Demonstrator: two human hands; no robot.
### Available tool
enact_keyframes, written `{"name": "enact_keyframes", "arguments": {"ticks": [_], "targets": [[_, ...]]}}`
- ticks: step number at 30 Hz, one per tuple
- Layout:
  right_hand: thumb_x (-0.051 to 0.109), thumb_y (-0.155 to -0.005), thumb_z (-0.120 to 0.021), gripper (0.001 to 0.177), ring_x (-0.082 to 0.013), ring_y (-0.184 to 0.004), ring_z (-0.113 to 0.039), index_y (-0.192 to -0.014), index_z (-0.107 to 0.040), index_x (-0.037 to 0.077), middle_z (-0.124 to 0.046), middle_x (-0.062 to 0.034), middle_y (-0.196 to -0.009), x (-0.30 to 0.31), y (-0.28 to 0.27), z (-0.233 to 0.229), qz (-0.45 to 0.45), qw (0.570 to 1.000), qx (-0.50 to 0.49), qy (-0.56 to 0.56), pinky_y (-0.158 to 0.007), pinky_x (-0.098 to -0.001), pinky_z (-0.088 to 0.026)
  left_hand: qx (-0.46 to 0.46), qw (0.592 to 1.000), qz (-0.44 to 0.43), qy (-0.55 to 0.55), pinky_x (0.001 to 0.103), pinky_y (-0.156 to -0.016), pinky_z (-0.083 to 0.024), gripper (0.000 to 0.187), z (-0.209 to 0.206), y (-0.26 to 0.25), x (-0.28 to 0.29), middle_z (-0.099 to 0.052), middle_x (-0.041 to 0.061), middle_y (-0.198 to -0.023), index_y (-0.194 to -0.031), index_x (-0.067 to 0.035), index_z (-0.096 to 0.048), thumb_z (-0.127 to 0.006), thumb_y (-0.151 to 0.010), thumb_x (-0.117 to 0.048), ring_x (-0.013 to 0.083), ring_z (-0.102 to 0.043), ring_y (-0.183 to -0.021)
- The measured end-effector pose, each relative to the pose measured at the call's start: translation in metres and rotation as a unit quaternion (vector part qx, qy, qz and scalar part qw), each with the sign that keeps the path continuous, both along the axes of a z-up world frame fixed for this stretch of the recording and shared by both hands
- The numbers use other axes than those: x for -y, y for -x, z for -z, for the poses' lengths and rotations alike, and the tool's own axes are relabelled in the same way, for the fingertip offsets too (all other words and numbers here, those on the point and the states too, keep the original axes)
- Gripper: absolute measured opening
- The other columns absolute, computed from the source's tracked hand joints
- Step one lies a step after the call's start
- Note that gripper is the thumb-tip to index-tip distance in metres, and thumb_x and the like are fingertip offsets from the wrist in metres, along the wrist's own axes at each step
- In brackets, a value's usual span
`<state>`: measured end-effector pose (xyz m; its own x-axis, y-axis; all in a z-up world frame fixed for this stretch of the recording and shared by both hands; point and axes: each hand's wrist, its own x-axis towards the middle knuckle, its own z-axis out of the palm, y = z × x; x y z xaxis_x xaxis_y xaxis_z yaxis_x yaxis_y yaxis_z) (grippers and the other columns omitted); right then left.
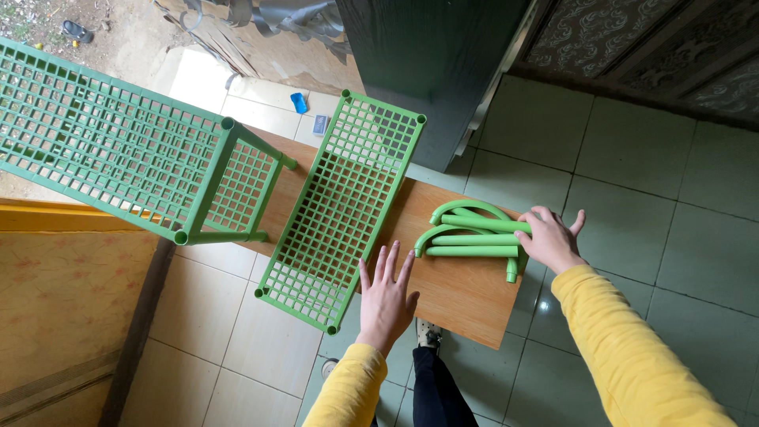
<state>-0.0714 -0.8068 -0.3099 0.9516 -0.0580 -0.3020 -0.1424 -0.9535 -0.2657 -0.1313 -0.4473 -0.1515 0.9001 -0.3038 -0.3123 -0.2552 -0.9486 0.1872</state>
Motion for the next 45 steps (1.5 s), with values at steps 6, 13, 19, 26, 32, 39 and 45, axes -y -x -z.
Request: {"name": "enact_keyframes", "arguments": {"ticks": [6, 13, 19, 26, 32, 39, 45], "targets": [[0.043, -0.095, -0.061, 0.033, -0.0225, -0.131, -0.056, -0.122, -0.066, 0.024, -0.057, 0.0013, -0.141, -0.005, -0.001, 0.001, 0.004, 1.000, -0.023, -0.008, -0.116, -0.0762, 0.008, 0.005, 1.000, 0.002, 0.008, 0.065, -0.121, -0.006, 0.084, 0.004, 0.002, 0.003, -0.018, 0.012, -0.166, -0.158, -0.021, -0.027, -0.069, -0.088, -0.039, 0.0319, -0.015, -0.153], [0.048, -0.096, -0.060, 0.040, -0.0225, -0.129, -0.058, -0.126, -0.063, 0.022, -0.058, 0.0010, -0.139, -0.011, -0.002, -0.005, 0.000, 0.999, -0.046, -0.003, -0.116, -0.0775, 0.007, 0.006, 1.000, 0.003, 0.004, 0.064, -0.121, -0.007, 0.083, 0.003, 0.001, 0.000, -0.018, 0.013, -0.166, -0.158, -0.020, -0.027, -0.069, -0.089, -0.039, 0.0319, -0.016, -0.153], [0.051, -0.093, -0.062, 0.052, -0.0251, -0.136, -0.051, -0.134, -0.059, 0.019, -0.051, -0.0038, -0.147, -0.019, -0.004, -0.018, -0.026, 1.000, -0.013, 0.002, -0.115, -0.0775, 0.007, -0.002, 1.000, 0.003, -0.006, 0.063, -0.121, -0.007, 0.083, 0.002, -0.003, 0.001, -0.017, 0.012, -0.167, -0.159, -0.020, -0.026, -0.067, -0.090, -0.041, 0.0313, -0.015, -0.154], [0.049, -0.089, -0.066, 0.062, -0.0313, -0.146, -0.040, -0.142, -0.055, 0.018, -0.043, -0.0127, -0.155, -0.066, 0.016, -0.067, -0.097, 0.985, 0.141, -0.023, -0.113, -0.0763, 0.003, 0.010, 1.000, 0.012, 0.010, 0.063, -0.121, -0.006, 0.085, -0.007, -0.010, 0.012, -0.017, 0.012, -0.167, -0.159, -0.020, -0.023, -0.066, -0.090, -0.046, 0.0313, -0.015, -0.154], [0.050, -0.089, -0.066, 0.064, -0.0341, -0.145, -0.040, -0.142, -0.055, 0.017, -0.039, -0.0147, -0.158, -0.106, 0.049, -0.125, -0.111, 0.969, 0.206, -0.080, -0.113, -0.0760, -0.001, 0.031, 0.998, 0.029, 0.049, 0.065, -0.121, -0.008, 0.088, -0.019, -0.010, 0.025, -0.021, 0.012, -0.166, -0.160, -0.020, -0.023, -0.067, -0.089, -0.047, 0.0320, -0.019, -0.153], [0.049, -0.094, -0.061, 0.061, -0.0351, -0.146, -0.039, -0.146, -0.052, 0.019, -0.038, -0.0130, -0.160, -0.118, 0.064, -0.176, -0.100, 0.967, 0.214, -0.095, -0.113, -0.0755, -0.002, 0.057, 0.993, 0.039, 0.096, 0.065, -0.120, -0.010, 0.088, -0.041, -0.011, 0.035, -0.024, 0.012, -0.165, -0.159, -0.019, -0.025, -0.069, -0.088, -0.046, 0.0319, -0.022, -0.153], [0.052, -0.098, -0.053, 0.061, -0.0359, -0.147, -0.038, -0.149, -0.050, 0.019, -0.036, -0.0139, -0.161, -0.133, 0.057, -0.209, -0.114, 0.962, 0.237, -0.077, -0.111, -0.0755, -0.001, 0.087, 0.986, 0.046, 0.133, 0.066, -0.120, -0.012, 0.090, -0.066, -0.004, 0.026, -0.026, 0.013, -0.165, -0.160, -0.018, -0.025, -0.070, -0.087, -0.045, 0.0328, -0.022, -0.153]]}}
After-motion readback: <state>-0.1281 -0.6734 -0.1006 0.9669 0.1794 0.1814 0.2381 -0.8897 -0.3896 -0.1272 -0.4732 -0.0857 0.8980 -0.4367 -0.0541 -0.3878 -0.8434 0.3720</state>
